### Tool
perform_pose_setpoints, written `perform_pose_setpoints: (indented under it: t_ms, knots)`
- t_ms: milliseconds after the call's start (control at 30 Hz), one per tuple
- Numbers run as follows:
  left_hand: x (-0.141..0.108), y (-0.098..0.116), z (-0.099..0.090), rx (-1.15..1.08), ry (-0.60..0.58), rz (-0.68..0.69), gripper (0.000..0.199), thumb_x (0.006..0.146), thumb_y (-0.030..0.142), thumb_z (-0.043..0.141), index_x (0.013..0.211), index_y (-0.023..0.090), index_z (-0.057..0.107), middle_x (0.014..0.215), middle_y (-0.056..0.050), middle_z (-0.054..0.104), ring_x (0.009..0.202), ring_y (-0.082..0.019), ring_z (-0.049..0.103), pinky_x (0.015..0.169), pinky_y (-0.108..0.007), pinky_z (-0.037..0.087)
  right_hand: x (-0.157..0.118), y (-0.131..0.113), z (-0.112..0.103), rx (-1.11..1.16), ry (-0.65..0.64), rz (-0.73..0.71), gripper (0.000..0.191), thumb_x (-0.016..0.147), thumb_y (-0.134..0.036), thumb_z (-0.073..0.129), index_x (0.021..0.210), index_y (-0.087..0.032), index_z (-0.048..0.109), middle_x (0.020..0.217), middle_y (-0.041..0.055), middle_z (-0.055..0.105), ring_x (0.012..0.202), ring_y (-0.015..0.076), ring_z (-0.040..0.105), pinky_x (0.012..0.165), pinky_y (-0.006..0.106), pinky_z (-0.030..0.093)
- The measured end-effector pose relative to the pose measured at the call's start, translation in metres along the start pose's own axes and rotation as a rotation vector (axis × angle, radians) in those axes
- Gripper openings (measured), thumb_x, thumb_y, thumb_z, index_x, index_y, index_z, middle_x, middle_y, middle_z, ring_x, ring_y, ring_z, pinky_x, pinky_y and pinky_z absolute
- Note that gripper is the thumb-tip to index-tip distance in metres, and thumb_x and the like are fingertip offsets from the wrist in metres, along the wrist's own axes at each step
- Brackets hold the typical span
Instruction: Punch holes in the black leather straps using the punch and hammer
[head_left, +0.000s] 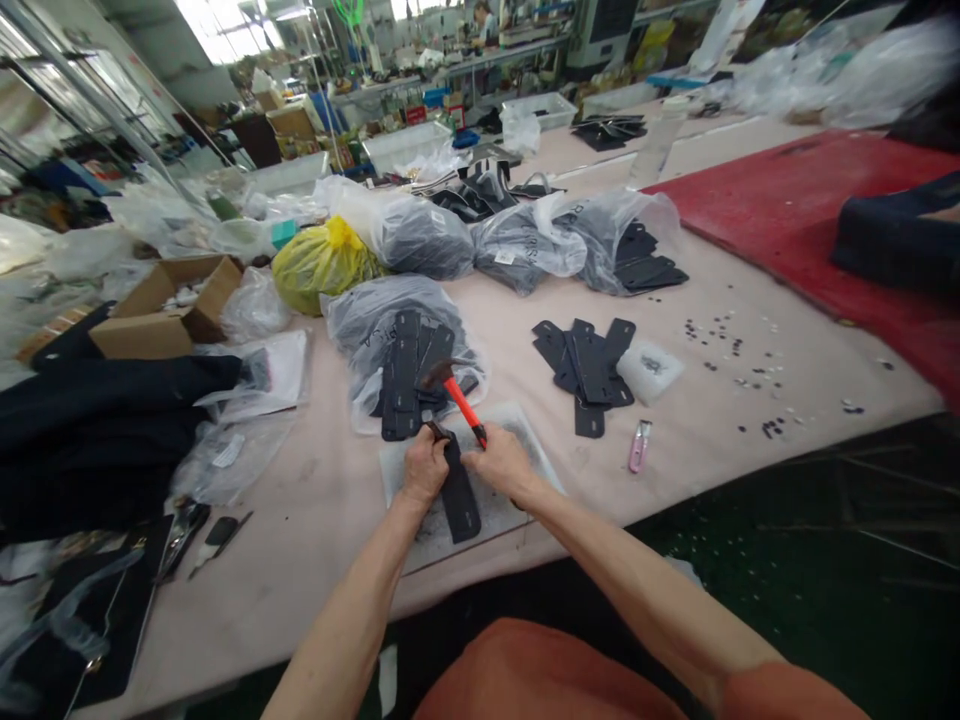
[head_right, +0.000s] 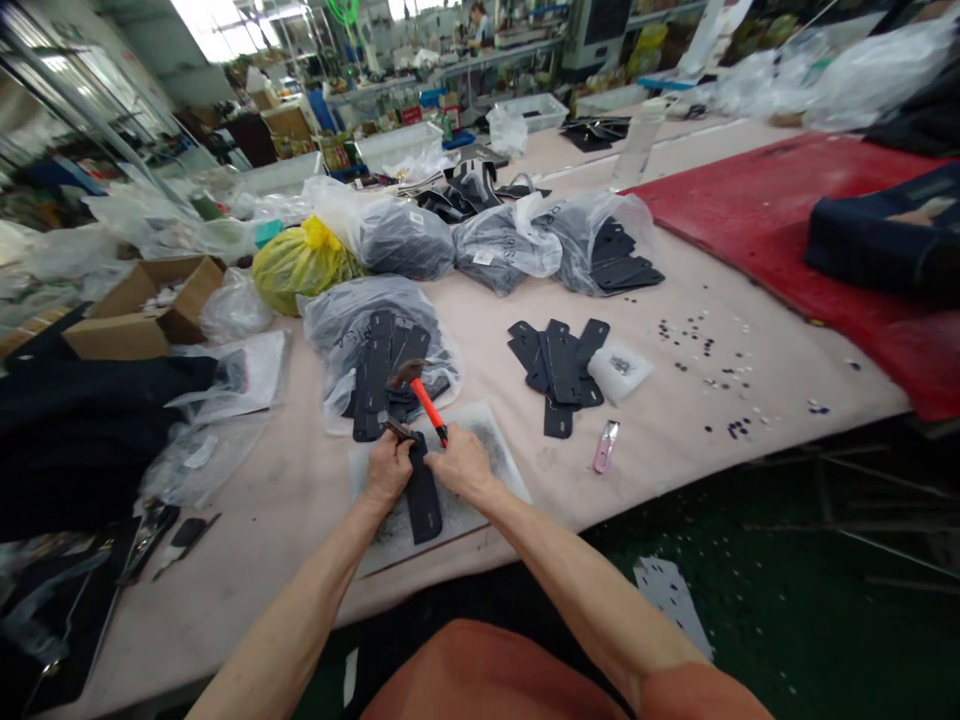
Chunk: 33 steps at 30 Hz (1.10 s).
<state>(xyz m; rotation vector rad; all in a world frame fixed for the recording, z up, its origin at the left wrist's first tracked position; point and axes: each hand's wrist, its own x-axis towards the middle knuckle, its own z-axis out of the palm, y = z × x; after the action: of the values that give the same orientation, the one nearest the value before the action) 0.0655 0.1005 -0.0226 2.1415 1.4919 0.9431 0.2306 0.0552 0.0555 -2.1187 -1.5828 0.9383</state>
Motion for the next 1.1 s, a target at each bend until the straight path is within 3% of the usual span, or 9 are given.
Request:
perform_pose_setpoints:
  t_ms: [100, 233, 500, 667, 833, 967, 1100]
  knots:
    - [0.001, -0.001, 0.000, -0.014, 0.008, 0.010, 0.015, 0.085, 0.016, 0.047, 0.093, 0.020, 0.059, 0.089, -0.006, 0.068, 0.089, -0.021, 0.065, 0.081, -0.033, 0.051, 0.014, -0.006, 0.016, -0.112, -0.037, 0.044, 0.038, 0.073, -0.036, 0.066, 0.104, -0.015, 0.055, 0.091, 0.0103, 0.067, 0.086, 0.0250, 0.065, 0.069, 0.029, 0.043]
    - [0.000, -0.002, 0.000, -0.035, 0.020, 0.027, 0.016, 0.084, 0.017, 0.047, 0.093, 0.020, 0.060, 0.091, -0.007, 0.068, 0.093, -0.022, 0.065, 0.085, -0.035, 0.052, 0.017, -0.005, 0.020, -0.151, -0.052, 0.039, 0.039, 0.076, -0.035, 0.064, 0.108, -0.015, 0.053, 0.097, 0.0131, 0.068, 0.094, 0.0288, 0.065, 0.074, 0.033, 0.046]
    - [0.001, 0.000, -0.003, -0.052, 0.026, 0.016, 0.019, 0.086, 0.016, 0.046, 0.093, 0.019, 0.063, 0.096, -0.008, 0.069, 0.097, -0.022, 0.065, 0.088, -0.035, 0.051, 0.017, -0.003, 0.020, -0.161, -0.046, 0.044, 0.040, 0.076, -0.036, 0.064, 0.108, -0.016, 0.051, 0.096, 0.0130, 0.068, 0.094, 0.0296, 0.066, 0.074, 0.033, 0.047]
    - [0.004, 0.005, -0.002, 0.018, -0.030, 0.018, 0.016, 0.084, 0.014, 0.047, 0.092, 0.019, 0.060, 0.090, -0.006, 0.068, 0.091, -0.021, 0.065, 0.084, -0.033, 0.051, 0.019, 0.000, 0.024, -0.143, -0.027, 0.032, 0.038, 0.075, -0.034, 0.065, 0.106, -0.016, 0.052, 0.093, 0.0128, 0.068, 0.090, 0.0291, 0.066, 0.072, 0.033, 0.046]
    - [0.004, 0.008, -0.001, 0.053, -0.061, 0.005, 0.014, 0.085, 0.015, 0.047, 0.093, 0.021, 0.057, 0.088, -0.005, 0.067, 0.086, -0.020, 0.065, 0.080, -0.030, 0.051, 0.023, 0.008, 0.024, -0.025, 0.006, -0.004, 0.026, 0.081, -0.039, 0.058, 0.095, -0.017, 0.057, 0.083, 0.0091, 0.068, 0.080, 0.0236, 0.064, 0.066, 0.028, 0.041]
    - [0.001, 0.009, -0.003, 0.054, -0.052, -0.030, 0.015, 0.085, 0.015, 0.046, 0.096, 0.020, 0.056, 0.089, -0.006, 0.067, 0.086, -0.020, 0.065, 0.077, -0.030, 0.050, 0.014, 0.019, -0.003, 0.112, 0.034, -0.088, 0.031, 0.093, -0.040, 0.039, 0.074, -0.019, 0.054, 0.068, 0.0020, 0.060, 0.066, 0.0154, 0.058, 0.060, 0.025, 0.037]
    - [0.000, 0.010, -0.004, 0.059, -0.066, -0.050, 0.015, 0.085, 0.014, 0.047, 0.095, 0.020, 0.056, 0.089, -0.006, 0.067, 0.085, -0.020, 0.065, 0.077, -0.029, 0.049, -0.016, 0.022, -0.061, 0.317, 0.031, -0.262, 0.029, 0.094, -0.045, 0.039, 0.080, -0.021, 0.049, 0.062, -0.0037, 0.053, 0.057, 0.0119, 0.053, 0.055, 0.022, 0.036]
